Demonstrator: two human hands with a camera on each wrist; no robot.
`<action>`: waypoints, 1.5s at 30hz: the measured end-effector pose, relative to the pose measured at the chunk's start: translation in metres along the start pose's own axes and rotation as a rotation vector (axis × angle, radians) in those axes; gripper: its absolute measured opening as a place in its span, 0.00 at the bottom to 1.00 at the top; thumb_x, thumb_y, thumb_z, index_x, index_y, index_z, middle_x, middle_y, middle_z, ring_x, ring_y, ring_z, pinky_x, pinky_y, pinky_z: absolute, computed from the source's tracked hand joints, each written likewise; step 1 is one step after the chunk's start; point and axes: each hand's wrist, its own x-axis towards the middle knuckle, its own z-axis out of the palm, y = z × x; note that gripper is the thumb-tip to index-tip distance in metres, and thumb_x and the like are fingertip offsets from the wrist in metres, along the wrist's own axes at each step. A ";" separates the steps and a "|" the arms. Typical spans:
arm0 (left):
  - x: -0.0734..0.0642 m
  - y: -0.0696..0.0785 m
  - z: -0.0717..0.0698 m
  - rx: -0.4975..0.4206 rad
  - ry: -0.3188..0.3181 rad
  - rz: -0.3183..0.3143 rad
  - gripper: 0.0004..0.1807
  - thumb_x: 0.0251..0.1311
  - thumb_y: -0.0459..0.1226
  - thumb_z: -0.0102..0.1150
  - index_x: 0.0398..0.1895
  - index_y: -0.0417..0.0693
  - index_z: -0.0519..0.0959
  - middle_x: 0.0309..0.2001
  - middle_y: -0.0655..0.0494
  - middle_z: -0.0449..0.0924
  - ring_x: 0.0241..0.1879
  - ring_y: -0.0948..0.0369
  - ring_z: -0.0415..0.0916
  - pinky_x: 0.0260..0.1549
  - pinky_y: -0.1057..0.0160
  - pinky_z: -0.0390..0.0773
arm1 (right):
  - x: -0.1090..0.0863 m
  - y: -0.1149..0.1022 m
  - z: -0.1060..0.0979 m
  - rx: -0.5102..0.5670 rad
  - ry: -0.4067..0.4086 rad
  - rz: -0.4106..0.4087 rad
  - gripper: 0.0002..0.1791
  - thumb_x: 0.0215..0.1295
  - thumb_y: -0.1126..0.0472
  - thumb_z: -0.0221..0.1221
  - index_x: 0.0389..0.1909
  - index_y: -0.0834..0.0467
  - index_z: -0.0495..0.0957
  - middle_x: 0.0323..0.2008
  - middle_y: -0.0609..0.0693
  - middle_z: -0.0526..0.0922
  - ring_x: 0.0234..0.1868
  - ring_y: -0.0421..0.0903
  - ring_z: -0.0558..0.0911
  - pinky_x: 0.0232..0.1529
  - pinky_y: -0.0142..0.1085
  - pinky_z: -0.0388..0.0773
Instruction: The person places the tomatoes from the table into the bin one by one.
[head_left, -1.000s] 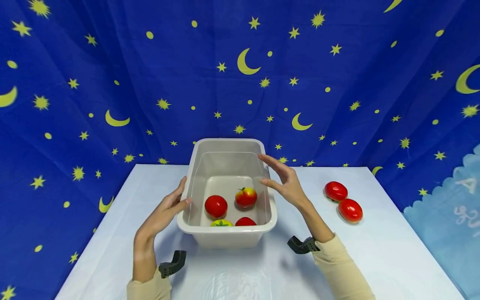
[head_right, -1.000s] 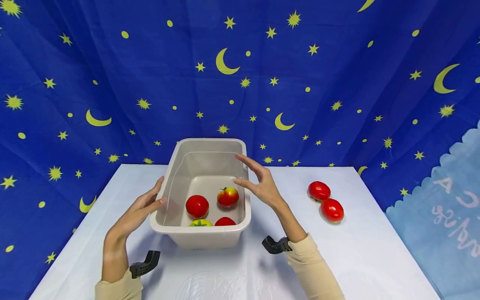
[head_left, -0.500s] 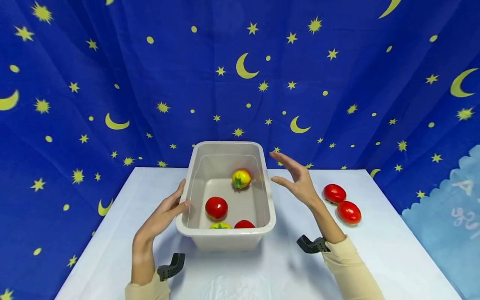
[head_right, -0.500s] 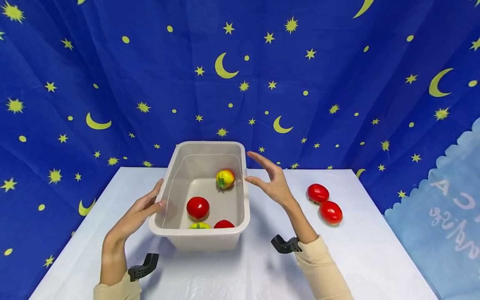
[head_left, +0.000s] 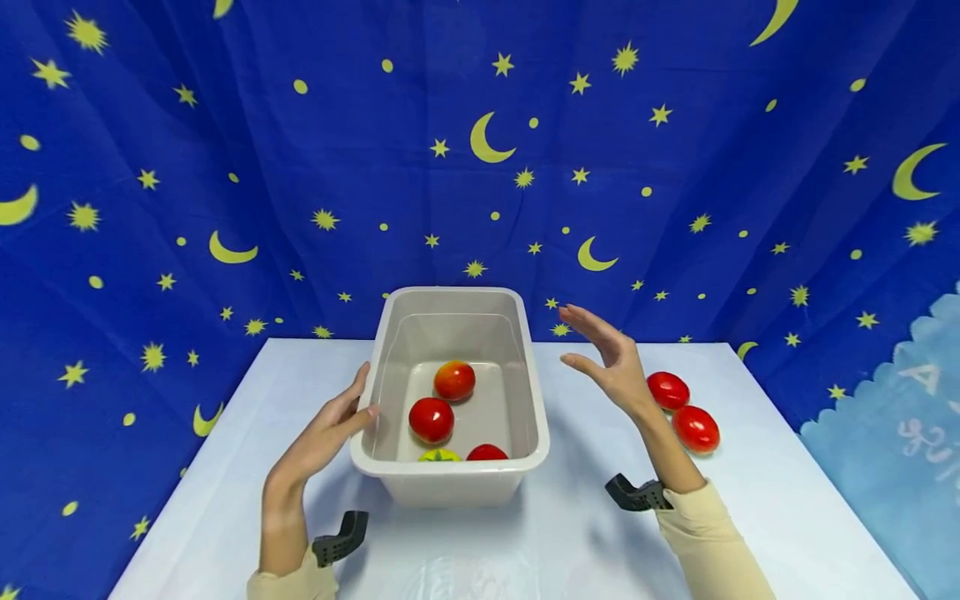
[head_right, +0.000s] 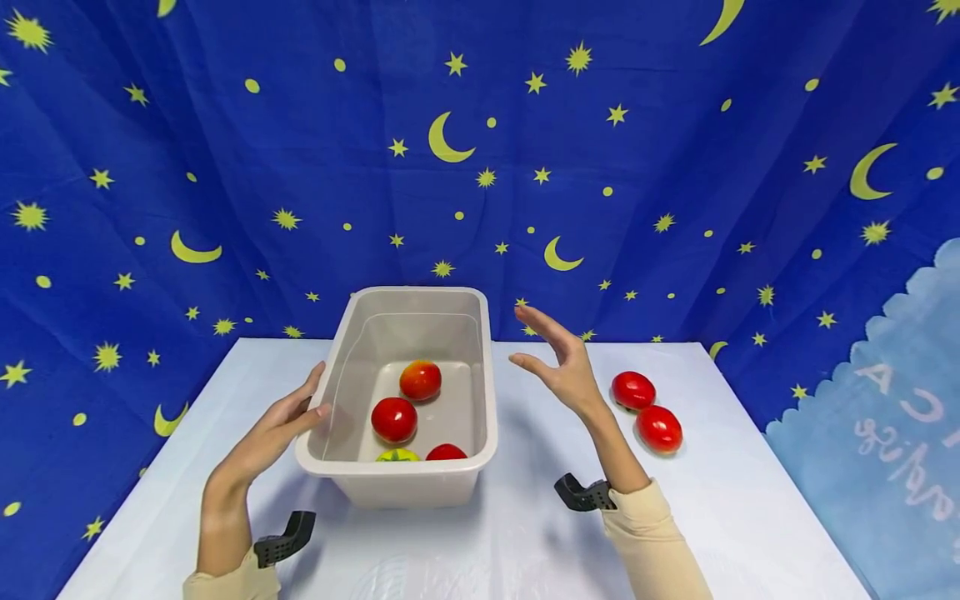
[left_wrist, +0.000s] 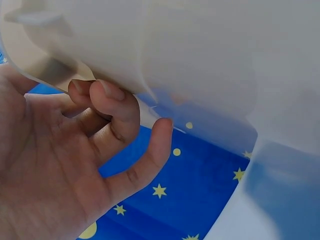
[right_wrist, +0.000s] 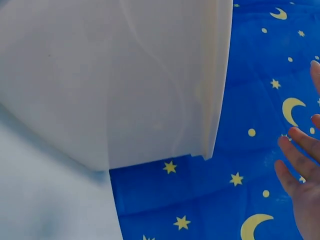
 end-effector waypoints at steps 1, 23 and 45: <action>0.000 0.000 0.000 0.000 0.003 -0.003 0.39 0.73 0.38 0.47 0.77 0.38 0.38 0.78 0.42 0.30 0.76 0.38 0.33 0.66 0.31 0.45 | -0.001 0.001 -0.002 0.002 0.004 0.000 0.34 0.59 0.75 0.63 0.67 0.68 0.66 0.64 0.67 0.72 0.67 0.43 0.72 0.69 0.34 0.64; 0.000 0.003 -0.001 0.015 0.012 -0.012 0.38 0.73 0.37 0.47 0.77 0.40 0.39 0.78 0.42 0.30 0.75 0.37 0.33 0.66 0.30 0.43 | -0.044 0.015 -0.067 -0.087 0.144 0.039 0.34 0.58 0.78 0.61 0.67 0.69 0.66 0.64 0.61 0.74 0.64 0.39 0.74 0.65 0.26 0.65; -0.002 0.003 -0.001 0.002 0.009 -0.017 0.38 0.73 0.36 0.46 0.78 0.40 0.39 0.79 0.43 0.30 0.76 0.38 0.31 0.66 0.30 0.41 | -0.091 0.033 -0.110 -0.251 0.278 0.181 0.34 0.59 0.77 0.62 0.67 0.67 0.66 0.63 0.52 0.77 0.62 0.32 0.74 0.60 0.20 0.68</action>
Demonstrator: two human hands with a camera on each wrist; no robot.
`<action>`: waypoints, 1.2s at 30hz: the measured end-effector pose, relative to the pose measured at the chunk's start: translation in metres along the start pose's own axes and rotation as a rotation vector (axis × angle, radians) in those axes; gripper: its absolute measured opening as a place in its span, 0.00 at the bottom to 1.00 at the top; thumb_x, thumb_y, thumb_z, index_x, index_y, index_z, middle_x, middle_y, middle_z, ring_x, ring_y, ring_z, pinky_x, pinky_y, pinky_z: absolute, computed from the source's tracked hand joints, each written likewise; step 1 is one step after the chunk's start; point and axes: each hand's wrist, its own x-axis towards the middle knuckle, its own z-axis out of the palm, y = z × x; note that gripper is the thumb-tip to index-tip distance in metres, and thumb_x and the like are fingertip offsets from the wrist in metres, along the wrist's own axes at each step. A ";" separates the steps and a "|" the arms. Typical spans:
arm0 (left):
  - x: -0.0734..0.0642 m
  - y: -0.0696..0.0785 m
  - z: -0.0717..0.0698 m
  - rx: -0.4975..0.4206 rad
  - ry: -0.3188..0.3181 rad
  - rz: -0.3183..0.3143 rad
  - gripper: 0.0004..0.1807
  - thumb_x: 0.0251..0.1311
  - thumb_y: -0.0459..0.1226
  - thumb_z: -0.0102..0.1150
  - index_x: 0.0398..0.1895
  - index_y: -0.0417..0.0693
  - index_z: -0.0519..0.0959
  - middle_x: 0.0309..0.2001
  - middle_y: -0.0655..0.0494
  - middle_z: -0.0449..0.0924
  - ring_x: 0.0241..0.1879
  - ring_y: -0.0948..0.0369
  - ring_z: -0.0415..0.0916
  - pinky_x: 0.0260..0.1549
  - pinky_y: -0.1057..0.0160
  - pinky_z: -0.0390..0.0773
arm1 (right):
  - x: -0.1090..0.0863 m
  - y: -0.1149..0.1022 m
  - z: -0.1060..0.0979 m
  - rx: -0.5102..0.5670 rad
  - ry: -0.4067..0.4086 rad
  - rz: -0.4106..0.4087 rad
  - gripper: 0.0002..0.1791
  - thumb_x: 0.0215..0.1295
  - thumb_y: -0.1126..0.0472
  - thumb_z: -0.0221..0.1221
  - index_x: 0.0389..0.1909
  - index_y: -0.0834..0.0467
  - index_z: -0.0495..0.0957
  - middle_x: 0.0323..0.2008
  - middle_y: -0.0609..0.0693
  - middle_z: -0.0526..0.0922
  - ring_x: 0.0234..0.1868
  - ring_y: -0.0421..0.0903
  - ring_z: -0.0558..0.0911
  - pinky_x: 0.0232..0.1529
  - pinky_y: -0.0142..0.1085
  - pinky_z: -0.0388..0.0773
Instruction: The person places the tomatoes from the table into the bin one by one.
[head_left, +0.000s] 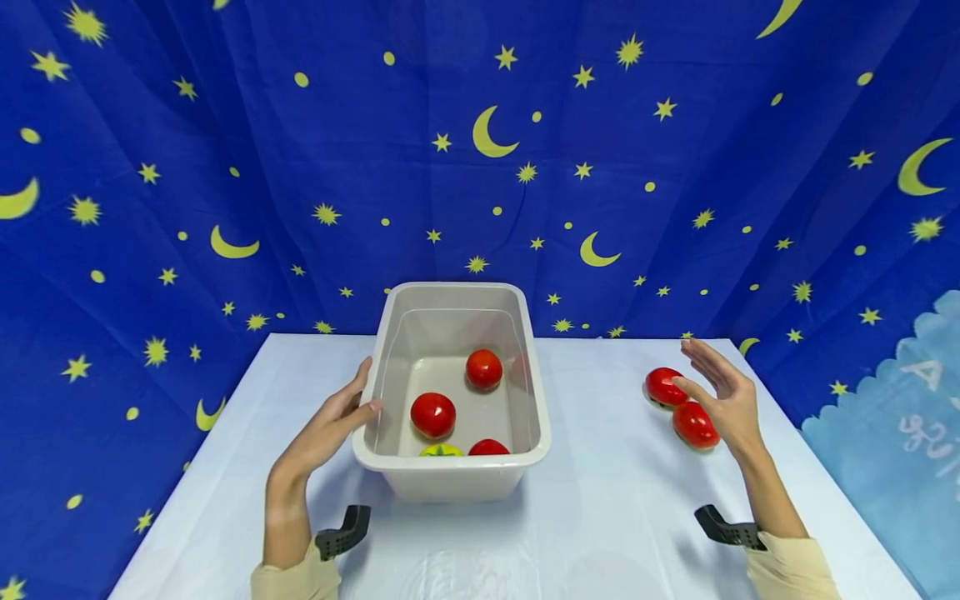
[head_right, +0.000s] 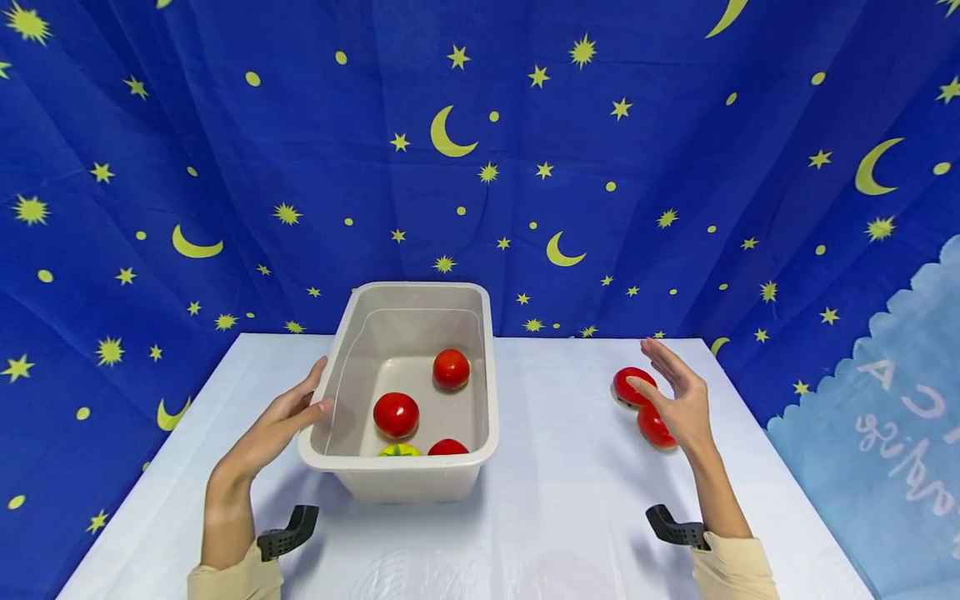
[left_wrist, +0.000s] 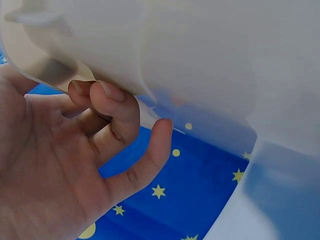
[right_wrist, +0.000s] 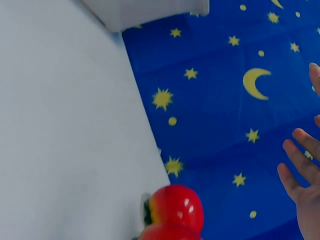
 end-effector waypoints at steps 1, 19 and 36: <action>0.000 0.000 0.000 0.002 0.000 0.000 0.38 0.73 0.36 0.46 0.78 0.40 0.39 0.79 0.42 0.30 0.76 0.38 0.31 0.66 0.30 0.41 | -0.002 0.002 -0.001 -0.005 0.007 0.010 0.34 0.59 0.77 0.62 0.67 0.67 0.66 0.63 0.51 0.77 0.62 0.32 0.74 0.59 0.20 0.68; -0.001 0.002 0.001 -0.001 -0.001 -0.002 0.39 0.73 0.37 0.47 0.77 0.39 0.39 0.78 0.42 0.29 0.76 0.39 0.28 0.67 0.30 0.39 | -0.024 0.028 -0.014 0.020 0.119 0.142 0.32 0.59 0.75 0.63 0.66 0.65 0.69 0.59 0.45 0.80 0.57 0.30 0.77 0.56 0.18 0.69; 0.001 0.000 0.001 -0.004 0.001 0.003 0.39 0.73 0.39 0.47 0.77 0.40 0.38 0.79 0.43 0.30 0.76 0.41 0.30 0.67 0.31 0.41 | -0.039 0.060 -0.022 -0.170 0.141 0.299 0.33 0.62 0.65 0.66 0.68 0.62 0.69 0.63 0.42 0.77 0.58 0.23 0.72 0.59 0.15 0.64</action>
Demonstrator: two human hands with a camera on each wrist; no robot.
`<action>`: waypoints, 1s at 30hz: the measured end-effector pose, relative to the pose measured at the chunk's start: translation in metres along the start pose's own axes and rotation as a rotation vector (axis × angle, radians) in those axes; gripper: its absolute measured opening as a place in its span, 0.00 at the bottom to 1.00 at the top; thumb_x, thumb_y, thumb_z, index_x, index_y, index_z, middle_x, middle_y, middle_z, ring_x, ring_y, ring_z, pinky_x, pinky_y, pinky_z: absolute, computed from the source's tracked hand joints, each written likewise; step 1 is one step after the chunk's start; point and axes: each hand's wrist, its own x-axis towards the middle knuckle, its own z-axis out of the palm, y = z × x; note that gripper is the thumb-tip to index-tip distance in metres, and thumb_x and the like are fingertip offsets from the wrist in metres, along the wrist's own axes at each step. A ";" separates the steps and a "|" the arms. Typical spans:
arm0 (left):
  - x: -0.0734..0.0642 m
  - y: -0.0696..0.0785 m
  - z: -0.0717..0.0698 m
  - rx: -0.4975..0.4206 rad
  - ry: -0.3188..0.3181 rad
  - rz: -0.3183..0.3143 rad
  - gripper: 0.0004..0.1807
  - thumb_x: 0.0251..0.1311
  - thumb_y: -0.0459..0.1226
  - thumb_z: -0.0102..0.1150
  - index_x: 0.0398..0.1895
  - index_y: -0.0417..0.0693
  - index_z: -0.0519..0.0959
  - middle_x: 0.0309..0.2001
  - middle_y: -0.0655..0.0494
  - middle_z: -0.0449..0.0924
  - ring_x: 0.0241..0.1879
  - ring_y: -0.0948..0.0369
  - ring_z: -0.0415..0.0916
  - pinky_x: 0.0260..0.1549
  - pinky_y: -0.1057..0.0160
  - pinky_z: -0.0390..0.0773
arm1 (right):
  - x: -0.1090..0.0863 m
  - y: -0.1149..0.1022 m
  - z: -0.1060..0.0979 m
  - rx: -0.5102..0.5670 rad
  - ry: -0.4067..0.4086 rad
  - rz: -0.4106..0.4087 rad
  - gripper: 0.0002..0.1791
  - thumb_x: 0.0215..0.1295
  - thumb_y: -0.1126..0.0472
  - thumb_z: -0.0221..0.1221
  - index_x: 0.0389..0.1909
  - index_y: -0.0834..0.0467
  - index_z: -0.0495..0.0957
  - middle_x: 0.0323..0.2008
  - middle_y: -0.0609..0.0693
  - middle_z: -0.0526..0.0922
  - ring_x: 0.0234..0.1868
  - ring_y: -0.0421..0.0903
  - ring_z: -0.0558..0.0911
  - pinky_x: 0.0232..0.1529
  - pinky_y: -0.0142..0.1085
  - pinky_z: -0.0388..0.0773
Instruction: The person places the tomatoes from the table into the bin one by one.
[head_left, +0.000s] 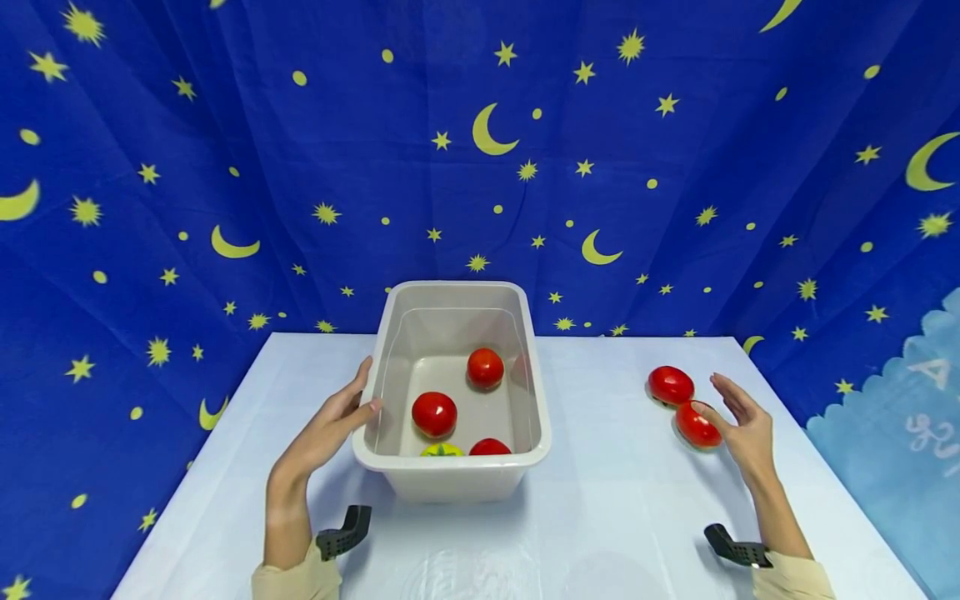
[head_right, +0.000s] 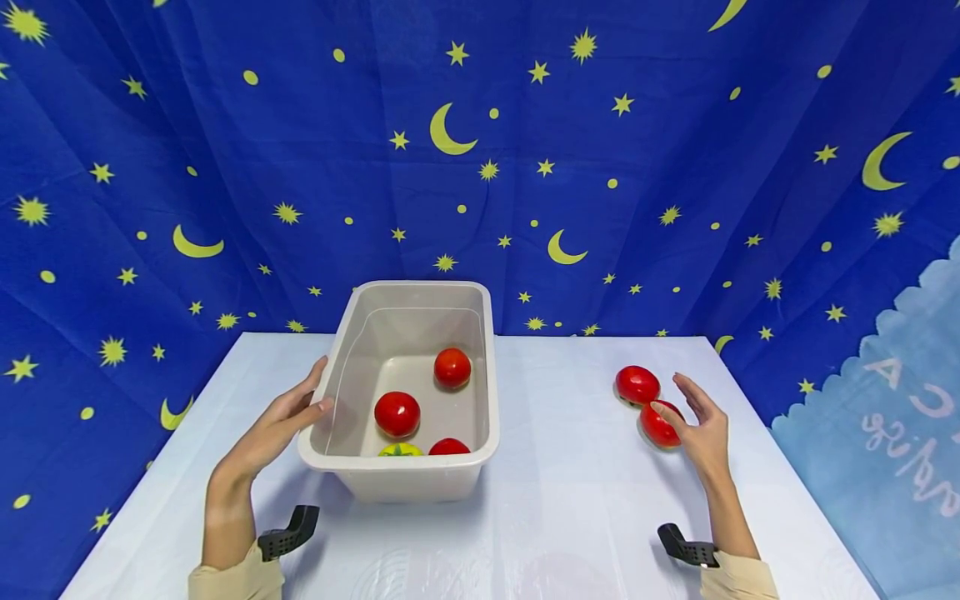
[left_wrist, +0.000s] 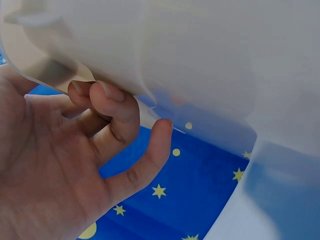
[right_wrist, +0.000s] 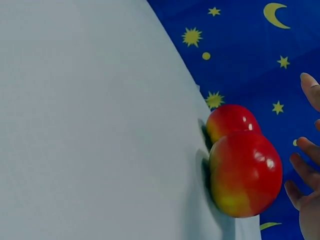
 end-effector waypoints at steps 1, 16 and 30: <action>0.000 0.000 0.000 0.000 0.001 0.002 0.39 0.73 0.39 0.47 0.77 0.40 0.38 0.79 0.44 0.30 0.76 0.41 0.30 0.67 0.31 0.41 | 0.000 0.002 0.000 -0.011 -0.006 0.003 0.33 0.62 0.64 0.65 0.68 0.62 0.68 0.63 0.42 0.76 0.58 0.23 0.72 0.59 0.15 0.63; 0.001 -0.001 0.001 0.016 0.005 0.003 0.38 0.74 0.38 0.47 0.78 0.41 0.38 0.79 0.45 0.30 0.76 0.40 0.31 0.66 0.31 0.44 | -0.005 0.024 -0.004 -0.157 -0.224 0.125 0.42 0.63 0.56 0.65 0.74 0.62 0.56 0.71 0.68 0.60 0.69 0.63 0.61 0.55 0.12 0.60; 0.001 0.000 0.000 0.005 0.004 -0.004 0.39 0.74 0.39 0.47 0.78 0.41 0.38 0.79 0.46 0.30 0.77 0.41 0.31 0.67 0.31 0.43 | -0.010 0.030 -0.002 -0.169 -0.173 0.134 0.40 0.60 0.63 0.67 0.71 0.64 0.61 0.67 0.71 0.65 0.61 0.32 0.68 0.53 0.12 0.63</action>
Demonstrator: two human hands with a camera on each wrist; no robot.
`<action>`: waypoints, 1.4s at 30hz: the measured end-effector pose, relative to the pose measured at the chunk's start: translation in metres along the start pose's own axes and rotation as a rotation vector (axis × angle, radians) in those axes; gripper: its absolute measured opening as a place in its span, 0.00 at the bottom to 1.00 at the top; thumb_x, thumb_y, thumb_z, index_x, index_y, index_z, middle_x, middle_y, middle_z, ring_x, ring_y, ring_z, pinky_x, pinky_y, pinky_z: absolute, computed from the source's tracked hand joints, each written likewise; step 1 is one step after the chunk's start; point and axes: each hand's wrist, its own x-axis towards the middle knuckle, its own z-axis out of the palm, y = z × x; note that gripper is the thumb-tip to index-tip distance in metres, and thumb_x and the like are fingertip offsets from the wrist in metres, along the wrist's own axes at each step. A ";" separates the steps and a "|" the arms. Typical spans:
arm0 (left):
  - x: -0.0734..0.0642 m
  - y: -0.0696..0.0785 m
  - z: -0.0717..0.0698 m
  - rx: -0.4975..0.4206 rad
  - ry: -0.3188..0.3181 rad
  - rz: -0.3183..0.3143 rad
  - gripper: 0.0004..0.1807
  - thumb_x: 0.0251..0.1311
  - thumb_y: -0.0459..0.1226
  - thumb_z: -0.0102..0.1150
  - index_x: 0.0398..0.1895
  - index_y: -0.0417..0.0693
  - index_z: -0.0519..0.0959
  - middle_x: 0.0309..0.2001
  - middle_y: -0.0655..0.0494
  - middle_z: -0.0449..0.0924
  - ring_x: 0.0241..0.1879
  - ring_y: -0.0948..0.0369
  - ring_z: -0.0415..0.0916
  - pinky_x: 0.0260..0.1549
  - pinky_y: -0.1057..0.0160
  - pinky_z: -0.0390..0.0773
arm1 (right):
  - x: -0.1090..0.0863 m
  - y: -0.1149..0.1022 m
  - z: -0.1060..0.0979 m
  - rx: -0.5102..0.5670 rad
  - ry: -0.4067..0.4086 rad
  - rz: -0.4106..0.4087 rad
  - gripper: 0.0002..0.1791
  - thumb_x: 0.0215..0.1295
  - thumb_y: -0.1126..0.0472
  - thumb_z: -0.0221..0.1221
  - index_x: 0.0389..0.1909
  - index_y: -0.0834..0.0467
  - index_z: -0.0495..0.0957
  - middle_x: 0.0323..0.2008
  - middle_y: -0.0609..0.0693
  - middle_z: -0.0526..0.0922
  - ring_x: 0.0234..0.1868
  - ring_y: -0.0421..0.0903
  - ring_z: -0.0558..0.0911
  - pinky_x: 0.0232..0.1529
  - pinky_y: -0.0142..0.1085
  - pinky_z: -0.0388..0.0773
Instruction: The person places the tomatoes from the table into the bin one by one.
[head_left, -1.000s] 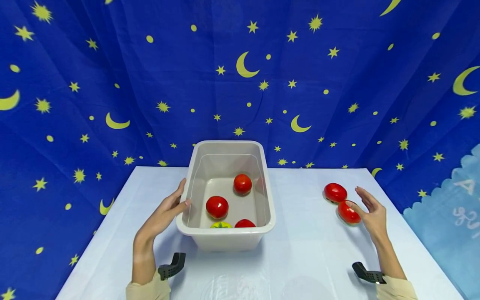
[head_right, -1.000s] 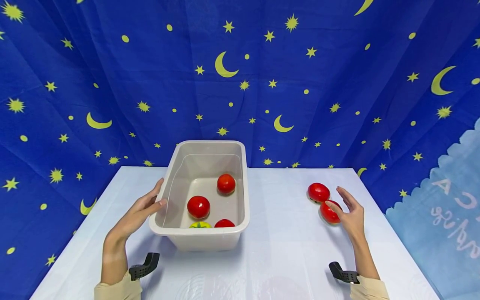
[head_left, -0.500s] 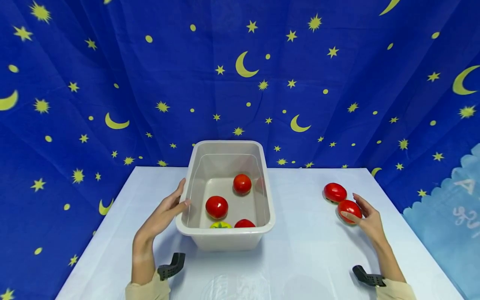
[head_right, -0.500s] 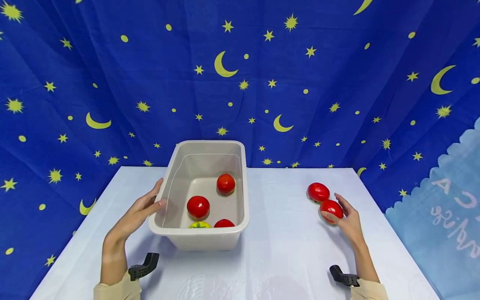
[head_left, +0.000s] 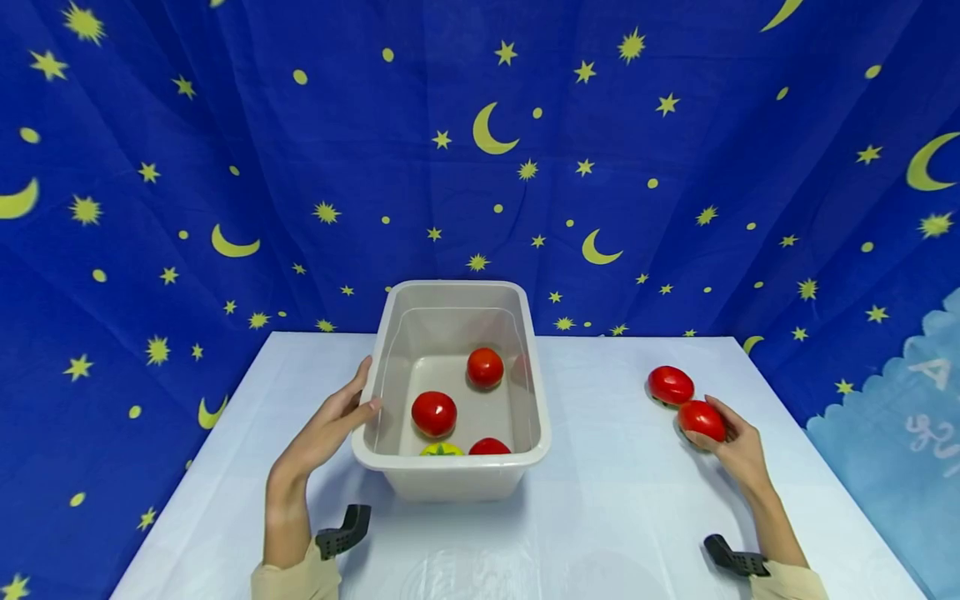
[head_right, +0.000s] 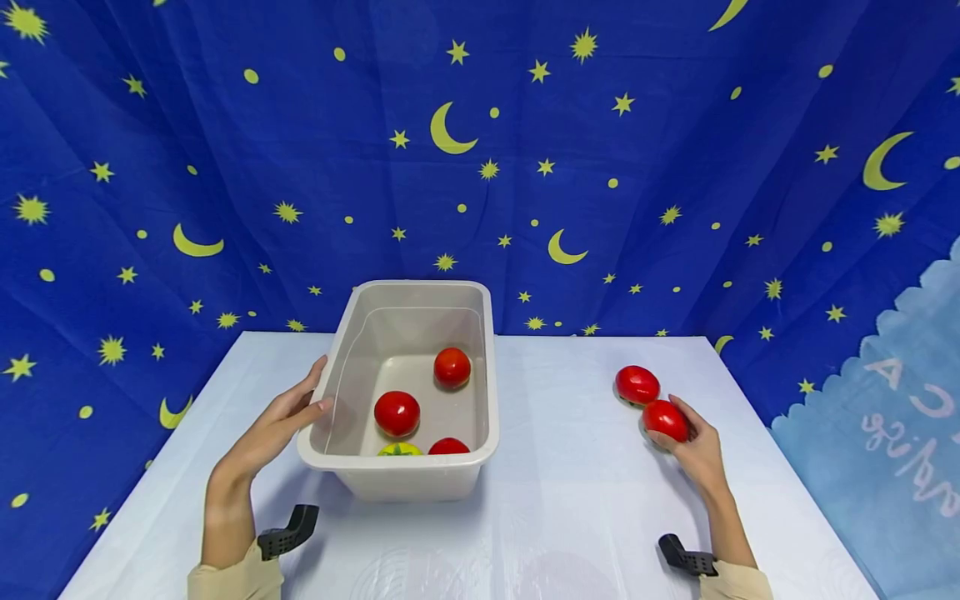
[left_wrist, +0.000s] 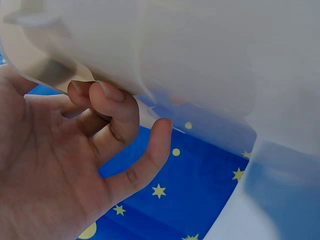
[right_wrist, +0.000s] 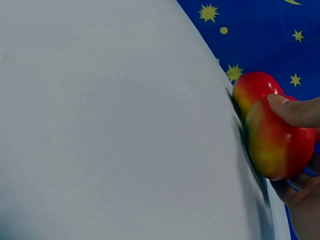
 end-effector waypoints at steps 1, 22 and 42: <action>0.000 0.000 0.000 -0.001 -0.001 0.001 0.39 0.73 0.39 0.47 0.78 0.41 0.38 0.79 0.46 0.30 0.77 0.41 0.31 0.67 0.32 0.44 | 0.000 0.001 0.000 0.000 0.008 0.002 0.39 0.60 0.64 0.66 0.71 0.64 0.62 0.67 0.71 0.65 0.60 0.31 0.68 0.47 0.08 0.59; -0.001 0.002 0.000 -0.006 -0.005 0.002 0.39 0.73 0.39 0.47 0.78 0.42 0.39 0.79 0.44 0.29 0.76 0.39 0.31 0.66 0.31 0.44 | 0.003 -0.019 0.000 0.006 -0.020 0.014 0.41 0.64 0.54 0.65 0.73 0.60 0.59 0.71 0.67 0.62 0.68 0.65 0.65 0.52 0.11 0.63; -0.001 0.000 0.000 0.000 -0.011 0.025 0.39 0.73 0.39 0.47 0.77 0.40 0.38 0.79 0.43 0.29 0.76 0.38 0.31 0.66 0.32 0.44 | 0.014 -0.084 0.041 0.226 -0.131 -0.193 0.35 0.65 0.60 0.64 0.71 0.61 0.63 0.66 0.68 0.66 0.53 0.25 0.70 0.49 0.15 0.71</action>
